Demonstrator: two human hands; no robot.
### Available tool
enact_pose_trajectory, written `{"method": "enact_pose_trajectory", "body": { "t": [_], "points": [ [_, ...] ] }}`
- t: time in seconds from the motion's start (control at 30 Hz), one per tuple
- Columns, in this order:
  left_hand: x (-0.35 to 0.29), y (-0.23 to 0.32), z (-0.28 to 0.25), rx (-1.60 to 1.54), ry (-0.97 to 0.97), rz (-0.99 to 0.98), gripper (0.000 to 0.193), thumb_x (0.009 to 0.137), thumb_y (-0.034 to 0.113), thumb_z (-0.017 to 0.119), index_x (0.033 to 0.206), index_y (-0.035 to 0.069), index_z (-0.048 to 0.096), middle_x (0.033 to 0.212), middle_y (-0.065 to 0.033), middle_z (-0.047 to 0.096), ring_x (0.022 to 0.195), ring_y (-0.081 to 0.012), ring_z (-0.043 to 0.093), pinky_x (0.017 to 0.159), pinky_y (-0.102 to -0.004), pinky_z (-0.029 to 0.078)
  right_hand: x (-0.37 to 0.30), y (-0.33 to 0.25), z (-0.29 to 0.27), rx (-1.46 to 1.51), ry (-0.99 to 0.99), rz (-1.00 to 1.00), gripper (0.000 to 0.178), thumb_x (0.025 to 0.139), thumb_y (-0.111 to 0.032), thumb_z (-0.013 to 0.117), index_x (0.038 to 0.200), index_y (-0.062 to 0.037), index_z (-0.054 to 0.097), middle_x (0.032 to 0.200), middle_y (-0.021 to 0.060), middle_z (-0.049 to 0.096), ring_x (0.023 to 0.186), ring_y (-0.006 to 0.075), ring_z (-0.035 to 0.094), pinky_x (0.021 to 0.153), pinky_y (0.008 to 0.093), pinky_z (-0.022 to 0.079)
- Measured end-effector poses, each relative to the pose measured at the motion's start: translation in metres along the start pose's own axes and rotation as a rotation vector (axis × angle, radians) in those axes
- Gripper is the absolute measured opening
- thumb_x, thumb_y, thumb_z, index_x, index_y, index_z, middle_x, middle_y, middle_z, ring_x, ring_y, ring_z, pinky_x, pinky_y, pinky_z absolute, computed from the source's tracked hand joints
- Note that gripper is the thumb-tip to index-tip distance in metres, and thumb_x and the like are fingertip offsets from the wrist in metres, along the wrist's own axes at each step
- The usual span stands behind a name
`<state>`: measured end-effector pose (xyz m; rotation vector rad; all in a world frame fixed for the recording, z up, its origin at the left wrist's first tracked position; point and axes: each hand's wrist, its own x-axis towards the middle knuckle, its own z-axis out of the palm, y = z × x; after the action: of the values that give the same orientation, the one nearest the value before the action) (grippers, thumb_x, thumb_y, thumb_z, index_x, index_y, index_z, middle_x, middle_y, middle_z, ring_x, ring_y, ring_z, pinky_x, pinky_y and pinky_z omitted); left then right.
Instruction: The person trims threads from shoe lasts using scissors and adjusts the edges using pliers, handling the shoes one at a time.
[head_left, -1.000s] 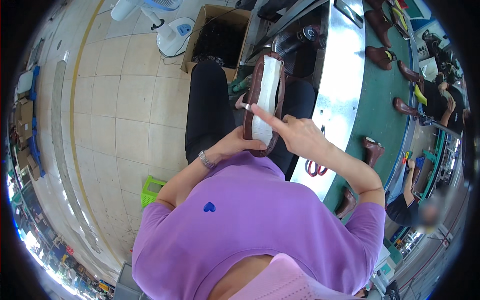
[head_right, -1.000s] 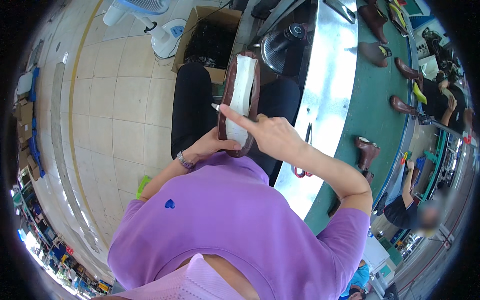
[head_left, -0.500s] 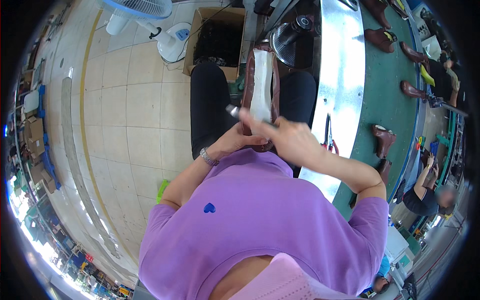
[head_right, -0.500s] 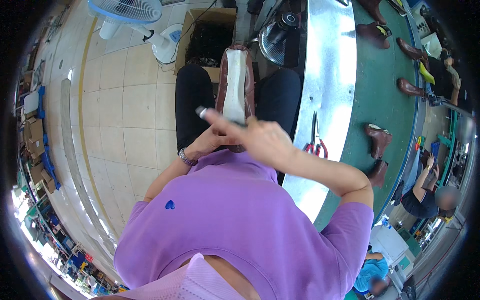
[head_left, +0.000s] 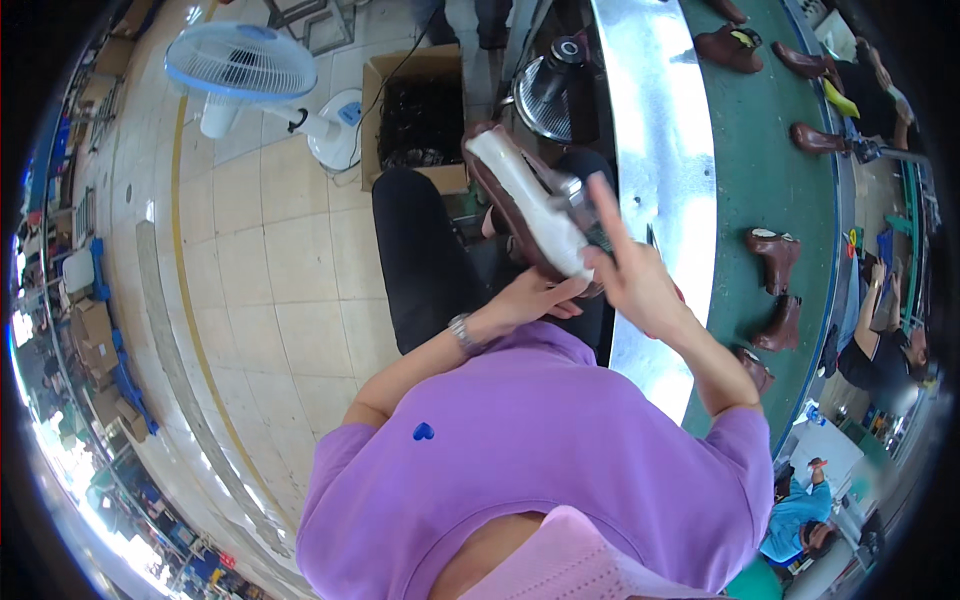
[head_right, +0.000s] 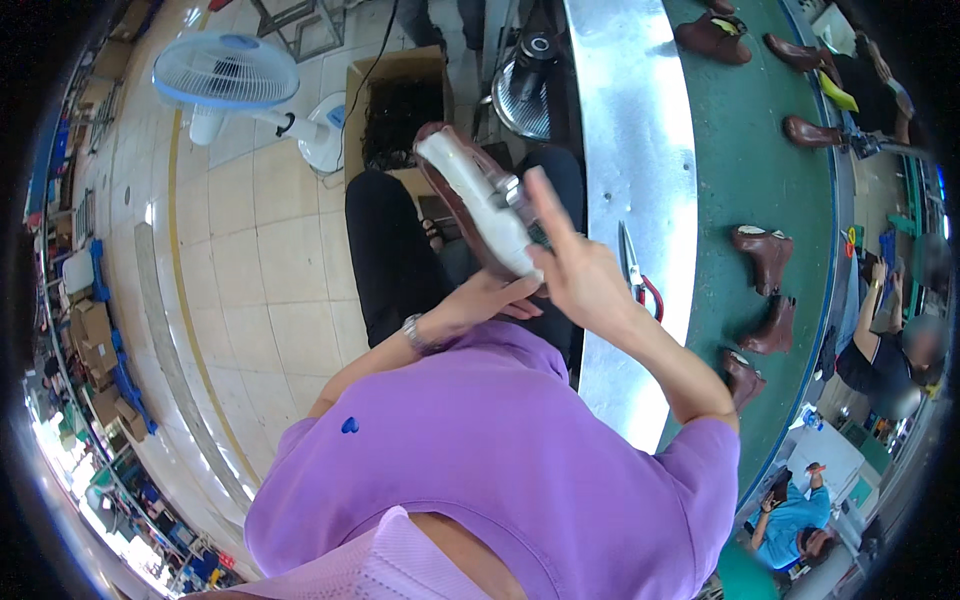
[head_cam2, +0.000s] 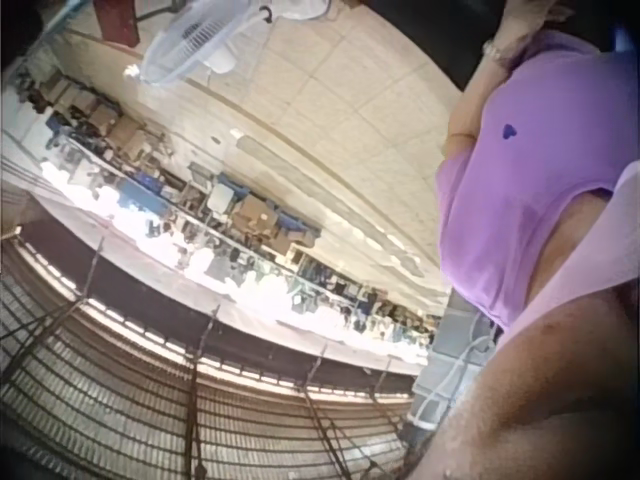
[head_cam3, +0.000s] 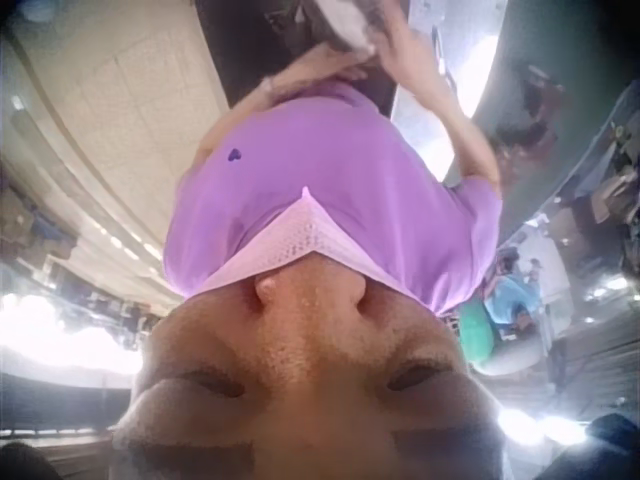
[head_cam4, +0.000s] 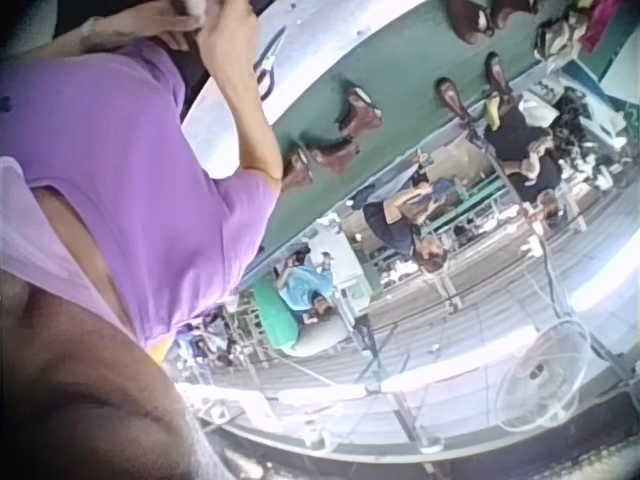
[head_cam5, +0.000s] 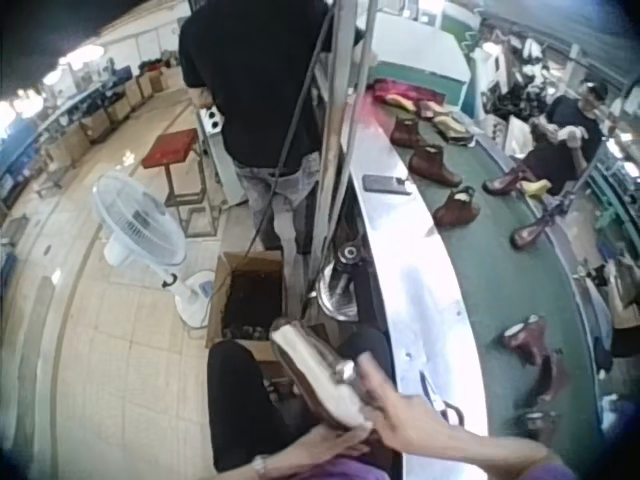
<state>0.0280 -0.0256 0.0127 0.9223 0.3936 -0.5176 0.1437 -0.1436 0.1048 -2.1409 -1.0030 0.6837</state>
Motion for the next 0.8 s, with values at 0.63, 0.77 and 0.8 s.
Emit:
{"method": "enact_pose_trajectory", "body": {
  "t": [0.63,0.77,0.8],
  "points": [
    [0.103,0.167,-0.065,1.341,0.401,0.466,0.045,0.082,0.047,0.056,0.085,0.003,0.067,0.074,-0.0183,0.063,0.072,-0.0352,0.061,0.066,-0.0401,0.047,0.034,0.029,-0.043,0.715,-0.181,0.520,0.068,0.089,-0.007,0.051,0.144,-0.0084,0.012,0.111,0.0117,0.059,0.098,0.0193,0.059,0.083,0.0325,0.049],
    [0.066,0.159,-0.062,1.326,0.026,0.457,0.056,0.073,0.038,0.068,0.105,-0.007,0.056,0.094,-0.0225,0.062,0.088,-0.0336,0.061,0.080,-0.0386,0.046,0.065,0.041,-0.057,0.577,-0.386,0.472,0.068,0.087,-0.005,0.052,0.144,-0.0145,0.016,0.104,0.0111,0.057,0.093,0.0187,0.060,0.078,0.0322,0.052],
    [0.061,0.141,-0.069,1.469,0.096,0.675,0.067,0.066,0.027,0.075,0.115,-0.009,0.047,0.111,-0.0238,0.056,0.104,-0.0356,0.053,0.090,-0.0389,0.041,0.073,0.029,-0.060,0.586,-0.390,0.462,0.068,0.087,-0.005,0.052,0.144,-0.0145,0.016,0.104,0.0111,0.057,0.093,0.0187,0.060,0.078,0.0322,0.052]
  ]
}}
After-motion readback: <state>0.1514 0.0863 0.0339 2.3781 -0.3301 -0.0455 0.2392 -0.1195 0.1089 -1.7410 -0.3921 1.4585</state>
